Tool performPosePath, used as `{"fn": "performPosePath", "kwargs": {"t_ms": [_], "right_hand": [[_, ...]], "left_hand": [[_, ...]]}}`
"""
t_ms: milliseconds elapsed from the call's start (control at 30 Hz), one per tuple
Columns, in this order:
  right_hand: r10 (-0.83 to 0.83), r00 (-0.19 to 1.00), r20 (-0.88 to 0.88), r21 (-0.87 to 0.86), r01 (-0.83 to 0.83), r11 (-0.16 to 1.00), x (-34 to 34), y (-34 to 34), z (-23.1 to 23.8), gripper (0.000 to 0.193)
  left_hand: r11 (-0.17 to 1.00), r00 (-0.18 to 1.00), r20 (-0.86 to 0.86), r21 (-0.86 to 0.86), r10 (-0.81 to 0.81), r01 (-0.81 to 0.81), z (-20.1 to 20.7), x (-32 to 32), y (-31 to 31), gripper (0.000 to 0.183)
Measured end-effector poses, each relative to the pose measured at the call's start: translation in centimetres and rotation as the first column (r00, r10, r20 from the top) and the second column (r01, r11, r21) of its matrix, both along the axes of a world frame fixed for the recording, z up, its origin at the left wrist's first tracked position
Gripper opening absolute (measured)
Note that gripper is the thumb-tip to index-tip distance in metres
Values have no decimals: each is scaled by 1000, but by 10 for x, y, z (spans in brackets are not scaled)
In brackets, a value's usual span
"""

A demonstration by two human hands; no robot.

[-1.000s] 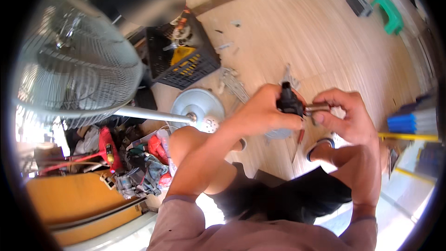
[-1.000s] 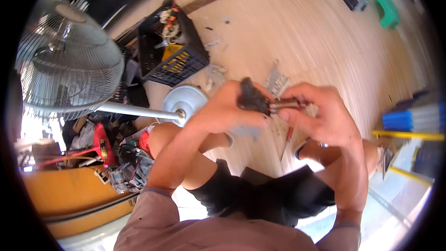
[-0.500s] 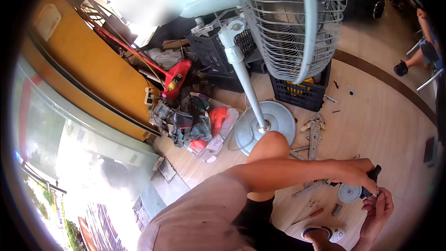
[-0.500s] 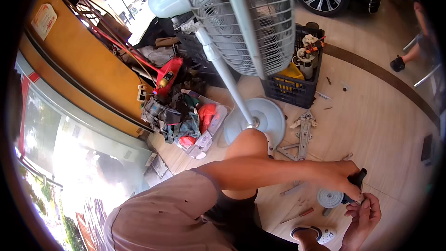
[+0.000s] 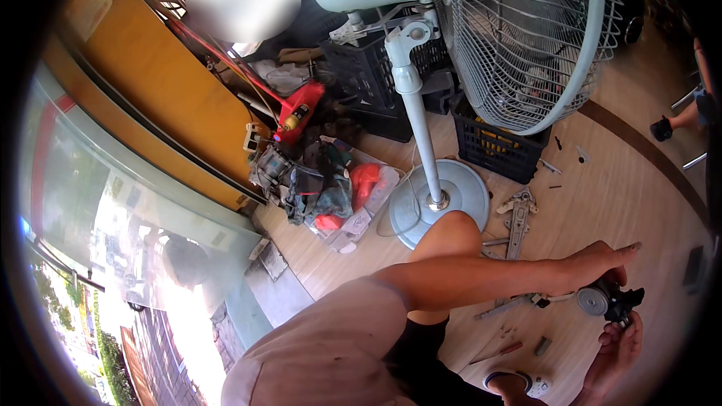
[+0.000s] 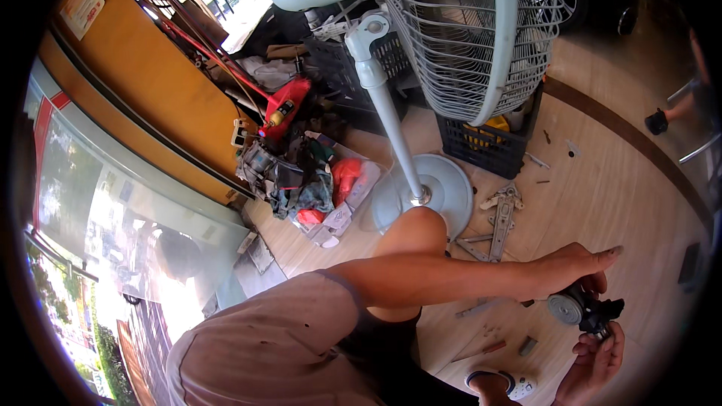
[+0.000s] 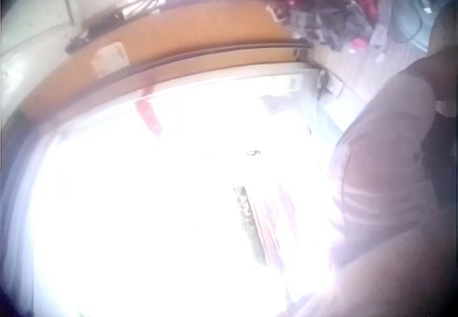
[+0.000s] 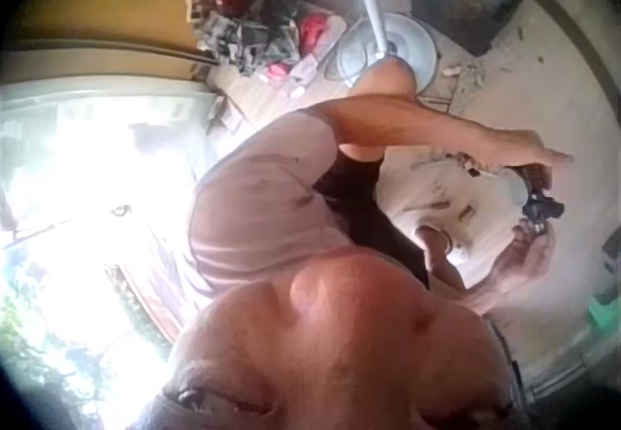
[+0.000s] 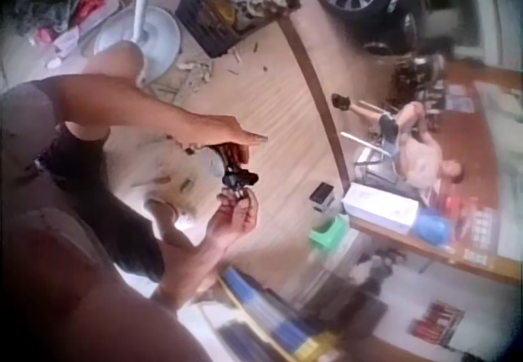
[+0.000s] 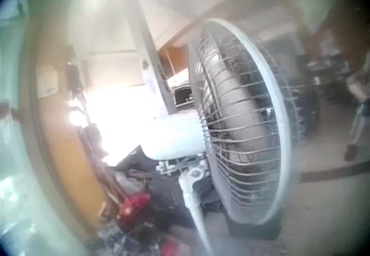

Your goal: The person pulls apart a motor assembly to remove the casing, then reinserts the rotor back into the plastic housing and fits the components together by hand.

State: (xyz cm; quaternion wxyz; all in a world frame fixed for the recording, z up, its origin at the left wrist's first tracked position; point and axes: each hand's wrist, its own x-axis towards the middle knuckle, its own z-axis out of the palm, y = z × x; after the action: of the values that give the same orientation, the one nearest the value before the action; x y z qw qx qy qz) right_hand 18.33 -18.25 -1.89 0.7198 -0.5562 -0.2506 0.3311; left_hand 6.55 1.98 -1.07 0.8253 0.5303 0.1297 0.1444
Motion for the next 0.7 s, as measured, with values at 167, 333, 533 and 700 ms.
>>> {"fn": "performPosePath", "kwargs": {"t_ms": [167, 333, 533, 700], "right_hand": [[-60, 992, 110, -44, 65, 997, 5, -6, -2, 44], [-106, 983, 149, -55, 116, 992, 9, -13, 0, 46], [-55, 919, 389, -148, 121, 982, 13, -21, 1, 46], [43, 862, 506, -265, 107, 958, -19, -9, 30, 43]], "left_hand": [[999, 964, -265, 38, -1, 11, 6, -2, 0, 76], [980, 932, -305, -91, -198, 179, 15, -14, 5, 83], [950, 959, -122, -215, -257, 227, 3, -7, -2, 73], [941, 998, -60, -338, 5, -25, -4, 5, -6, 54]]}}
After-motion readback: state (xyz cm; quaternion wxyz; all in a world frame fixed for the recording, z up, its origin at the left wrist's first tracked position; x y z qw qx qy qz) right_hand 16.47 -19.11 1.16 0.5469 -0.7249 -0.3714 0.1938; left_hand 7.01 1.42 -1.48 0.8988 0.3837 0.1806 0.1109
